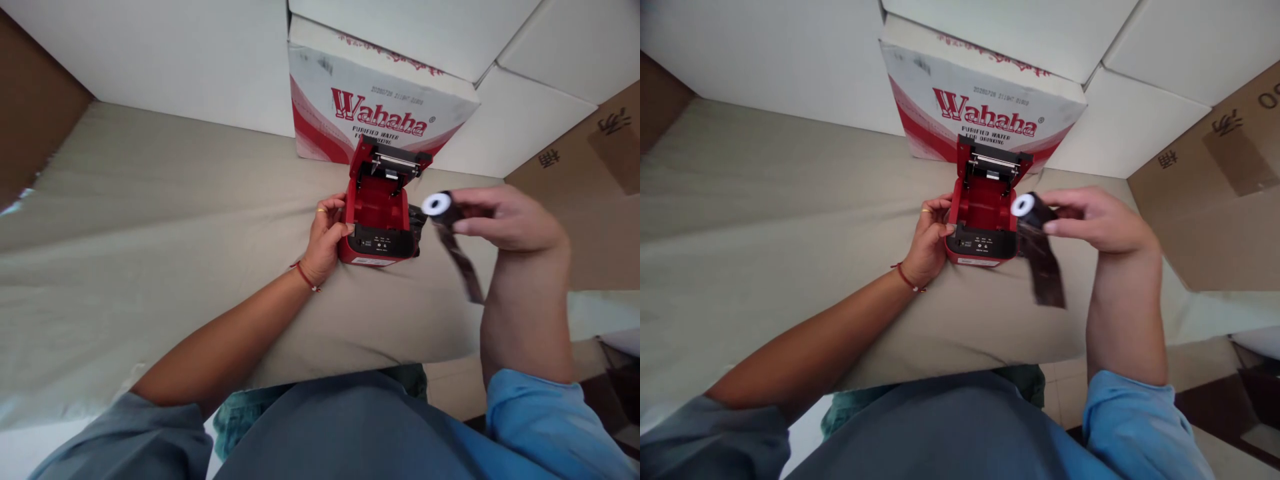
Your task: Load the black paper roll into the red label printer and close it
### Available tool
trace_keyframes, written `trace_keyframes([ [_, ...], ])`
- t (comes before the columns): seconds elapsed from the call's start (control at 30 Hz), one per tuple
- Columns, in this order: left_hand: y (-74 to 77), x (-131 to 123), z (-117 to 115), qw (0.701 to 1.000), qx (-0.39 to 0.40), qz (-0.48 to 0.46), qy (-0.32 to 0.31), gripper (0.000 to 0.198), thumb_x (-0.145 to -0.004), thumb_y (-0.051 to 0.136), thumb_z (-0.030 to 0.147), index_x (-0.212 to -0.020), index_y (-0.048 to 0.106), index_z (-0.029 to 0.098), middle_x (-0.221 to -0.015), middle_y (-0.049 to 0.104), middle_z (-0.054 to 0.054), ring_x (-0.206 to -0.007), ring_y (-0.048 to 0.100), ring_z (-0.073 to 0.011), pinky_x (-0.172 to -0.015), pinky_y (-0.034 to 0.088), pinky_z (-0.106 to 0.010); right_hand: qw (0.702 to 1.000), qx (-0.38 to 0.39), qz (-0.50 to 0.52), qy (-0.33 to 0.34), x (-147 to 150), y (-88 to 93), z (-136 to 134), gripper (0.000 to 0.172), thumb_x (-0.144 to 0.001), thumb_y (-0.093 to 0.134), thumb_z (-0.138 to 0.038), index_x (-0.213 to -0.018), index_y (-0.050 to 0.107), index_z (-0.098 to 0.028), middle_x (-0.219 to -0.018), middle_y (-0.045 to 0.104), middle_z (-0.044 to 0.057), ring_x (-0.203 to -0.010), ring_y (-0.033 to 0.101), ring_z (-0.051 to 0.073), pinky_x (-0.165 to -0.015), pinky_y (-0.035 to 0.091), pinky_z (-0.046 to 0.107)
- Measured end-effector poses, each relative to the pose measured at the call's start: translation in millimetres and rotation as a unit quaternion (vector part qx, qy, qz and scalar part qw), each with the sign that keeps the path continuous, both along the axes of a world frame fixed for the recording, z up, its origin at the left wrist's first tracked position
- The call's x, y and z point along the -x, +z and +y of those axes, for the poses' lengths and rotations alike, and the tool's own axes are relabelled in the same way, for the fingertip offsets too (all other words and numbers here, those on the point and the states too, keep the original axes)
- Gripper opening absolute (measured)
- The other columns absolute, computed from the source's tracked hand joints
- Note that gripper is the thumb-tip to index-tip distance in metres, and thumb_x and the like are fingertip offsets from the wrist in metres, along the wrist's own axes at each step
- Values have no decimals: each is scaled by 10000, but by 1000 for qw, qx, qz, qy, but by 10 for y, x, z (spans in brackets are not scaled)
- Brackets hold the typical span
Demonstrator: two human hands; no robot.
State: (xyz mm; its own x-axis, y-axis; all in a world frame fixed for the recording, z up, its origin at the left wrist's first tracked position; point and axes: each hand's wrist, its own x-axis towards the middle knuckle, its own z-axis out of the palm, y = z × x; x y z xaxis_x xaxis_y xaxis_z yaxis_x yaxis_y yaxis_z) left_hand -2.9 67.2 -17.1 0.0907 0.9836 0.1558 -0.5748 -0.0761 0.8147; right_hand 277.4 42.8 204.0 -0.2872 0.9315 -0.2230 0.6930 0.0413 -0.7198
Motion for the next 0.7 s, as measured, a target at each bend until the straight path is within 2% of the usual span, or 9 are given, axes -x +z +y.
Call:
trace_keyframes([
  [0.07, 6, -1, -4, 1000, -3, 0, 1, 512, -775, 934, 430, -1166, 629, 303, -1583, 643, -55, -1514, 585, -309, -1238, 493, -458, 997, -17, -26, 65, 323, -115, 196, 474, -904, 816, -539, -1290, 891, -275, -1265, 876, 70, -1070, 809, 289, -934, 660, 413],
  [0.17, 14, -7, -11, 1000, -5, -1, 2, 520, -781, 939, 451, -1172, 631, 303, -1570, 650, -54, -1492, 600, -302, -1235, 495, -454, 977, -66, -164, 119, 719, -266, 368, 360, -969, 698, -308, -1279, 879, -276, -1227, 887, 37, -1044, 805, 282, -926, 640, 392],
  [0.27, 9, -19, -17, 1000, -8, -1, 5, 525, -784, 938, 463, -1183, 632, 312, -1555, 659, -48, -1453, 626, -294, -1215, 515, -448, 931, -90, -336, 115, 989, -377, 434, 401, -971, 659, -178, -1313, 862, -233, -1210, 892, 104, -1053, 809, 321, -901, 604, 401],
  [0.37, -7, -28, -16, 1000, -16, 0, 5, 532, -792, 930, 466, -1206, 631, 317, -1562, 657, -47, -1439, 637, -289, -1208, 522, -441, 893, -96, -430, 89, 1145, -484, 473, 403, -987, 656, -174, -1339, 849, -205, -1223, 883, 177, -1067, 813, 366, -849, 583, 420],
  [0.53, -57, -23, 3, 1000, -26, 7, 2, 525, -796, 923, 475, -1205, 639, 310, -1589, 645, -50, -1482, 613, -299, -1233, 510, -444, 878, -113, -455, 94, 1171, -606, 552, 320, -967, 710, -213, -1245, 869, -197, -1176, 888, 188, -1026, 817, 375, -782, 566, 418],
  [0.63, -88, -20, 17, 999, -38, 17, -1, 539, -811, 915, 504, -1219, 619, 314, -1604, 628, -48, -1481, 615, -297, -1229, 514, -441, 901, -157, -393, 101, 1058, -563, 493, 362, -969, 717, -206, -1302, 858, -218, -1183, 894, 153, -1023, 816, 353, -820, 588, 421],
  [0.7, -104, -20, 22, 999, -46, 22, -7, 549, -825, 907, 526, -1233, 604, 320, -1621, 614, -49, -1514, 599, -300, -1250, 503, -445, 922, -214, -312, 80, 956, -500, 347, 369, -1041, 654, -235, -1356, 846, -234, -1254, 888, 130, -1080, 822, 339, -905, 621, 445],
])
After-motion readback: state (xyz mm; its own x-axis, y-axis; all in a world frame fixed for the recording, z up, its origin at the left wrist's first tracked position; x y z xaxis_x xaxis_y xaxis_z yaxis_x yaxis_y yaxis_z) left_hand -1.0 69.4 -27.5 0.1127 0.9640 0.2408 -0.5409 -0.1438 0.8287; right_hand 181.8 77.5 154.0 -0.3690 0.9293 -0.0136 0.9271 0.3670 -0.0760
